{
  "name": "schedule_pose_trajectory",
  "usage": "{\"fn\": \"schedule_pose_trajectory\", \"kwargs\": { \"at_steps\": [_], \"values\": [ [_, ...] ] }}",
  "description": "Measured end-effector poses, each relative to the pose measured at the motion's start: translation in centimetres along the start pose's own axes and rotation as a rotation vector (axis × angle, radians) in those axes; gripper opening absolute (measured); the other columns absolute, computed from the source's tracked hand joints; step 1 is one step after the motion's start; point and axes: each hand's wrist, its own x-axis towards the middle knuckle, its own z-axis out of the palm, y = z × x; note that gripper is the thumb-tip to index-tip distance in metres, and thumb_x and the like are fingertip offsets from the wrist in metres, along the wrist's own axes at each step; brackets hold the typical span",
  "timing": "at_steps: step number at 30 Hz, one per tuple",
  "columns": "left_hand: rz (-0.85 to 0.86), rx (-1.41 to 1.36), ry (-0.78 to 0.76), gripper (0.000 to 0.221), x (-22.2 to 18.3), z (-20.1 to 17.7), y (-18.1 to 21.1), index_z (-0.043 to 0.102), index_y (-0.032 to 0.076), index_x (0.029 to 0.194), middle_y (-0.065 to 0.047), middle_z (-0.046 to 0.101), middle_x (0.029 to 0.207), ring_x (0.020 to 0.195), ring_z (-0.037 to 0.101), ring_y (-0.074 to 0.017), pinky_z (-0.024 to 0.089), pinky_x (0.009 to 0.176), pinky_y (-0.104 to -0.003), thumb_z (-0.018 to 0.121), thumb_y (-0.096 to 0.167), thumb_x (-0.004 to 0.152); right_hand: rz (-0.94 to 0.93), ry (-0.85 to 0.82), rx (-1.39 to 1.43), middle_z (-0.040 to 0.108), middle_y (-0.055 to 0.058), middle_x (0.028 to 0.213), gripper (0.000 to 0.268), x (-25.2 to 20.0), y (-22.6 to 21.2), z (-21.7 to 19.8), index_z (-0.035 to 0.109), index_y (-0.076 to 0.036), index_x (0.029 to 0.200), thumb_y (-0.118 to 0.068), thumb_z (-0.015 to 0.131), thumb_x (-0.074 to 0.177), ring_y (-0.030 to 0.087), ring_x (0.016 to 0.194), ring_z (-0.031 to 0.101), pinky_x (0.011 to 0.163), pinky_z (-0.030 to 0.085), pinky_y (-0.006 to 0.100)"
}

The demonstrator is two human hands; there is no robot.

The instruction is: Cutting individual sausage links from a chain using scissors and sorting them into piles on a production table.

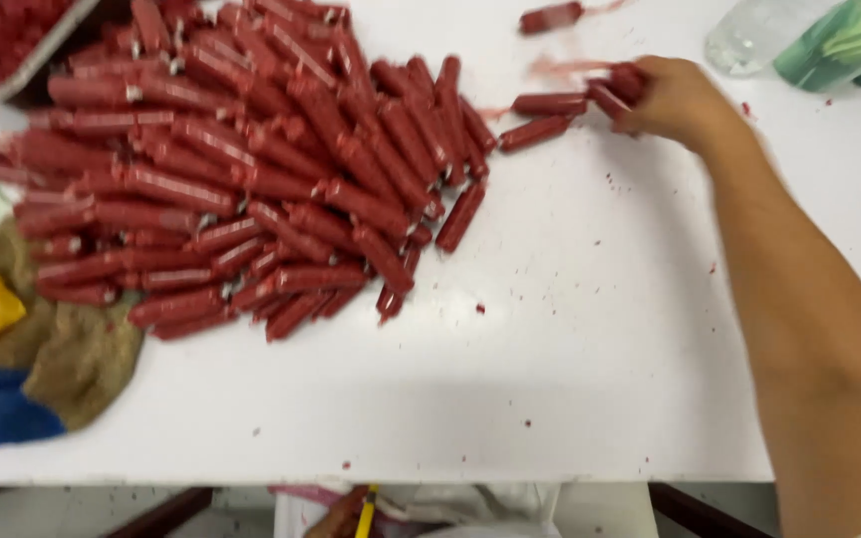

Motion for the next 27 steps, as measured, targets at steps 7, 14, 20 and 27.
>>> {"fn": "schedule_pose_trajectory", "kwargs": {
  "at_steps": [7, 14, 20, 27],
  "values": [
    [-0.015, 0.080, -0.038, 0.080, -12.5, 2.7, 4.7, 0.051, 0.025, 0.149, -0.014, 0.077, 0.089, 0.081, 0.077, -0.0205, 0.049, 0.048, -0.031, 0.067, 0.002, 0.074, 0.031, -0.736, 0.298, 0.089, 0.005, 0.090, 0.053, -32.2, -1.6, 7.6, 0.082, -0.014, 0.114, -0.012, 0.088, 0.062, 0.016, 0.083, 0.079, 0.075, 0.066, 0.035],
    [0.277, 0.013, -0.112, 0.084, -19.4, -0.1, 4.8, 0.040, 0.006, 0.151, -0.028, 0.073, 0.092, 0.059, 0.076, -0.0355, 0.056, 0.044, -0.035, 0.069, -0.003, 0.073, 0.183, -0.809, 0.636, 0.068, 0.019, 0.115, 0.058, -37.4, -4.0, 26.5, 0.060, -0.002, 0.127, -0.024, 0.084, 0.079, 0.035, 0.103, 0.066, 0.085, 0.053, 0.045],
    [0.196, 0.071, -0.348, 0.081, -20.3, 1.2, 3.1, 0.040, 0.005, 0.151, -0.028, 0.073, 0.098, 0.062, 0.077, -0.0329, 0.051, 0.037, -0.029, 0.071, 0.006, 0.077, 0.423, -0.982, 1.164, 0.073, 0.020, 0.096, 0.036, -36.2, 0.7, 29.8, 0.059, -0.002, 0.112, -0.008, 0.078, 0.083, 0.026, 0.073, 0.075, 0.061, 0.063, 0.032],
    [0.186, 0.176, -0.357, 0.077, -18.7, 2.4, 3.8, 0.044, 0.010, 0.151, -0.026, 0.074, 0.101, 0.063, 0.075, -0.0296, 0.048, 0.034, -0.026, 0.072, 0.007, 0.079, 0.229, -1.092, 1.152, 0.072, 0.028, 0.091, 0.037, -37.5, -1.4, 26.9, 0.062, 0.006, 0.113, -0.001, 0.077, 0.080, 0.029, 0.065, 0.073, 0.056, 0.061, 0.034]
  ]
}}
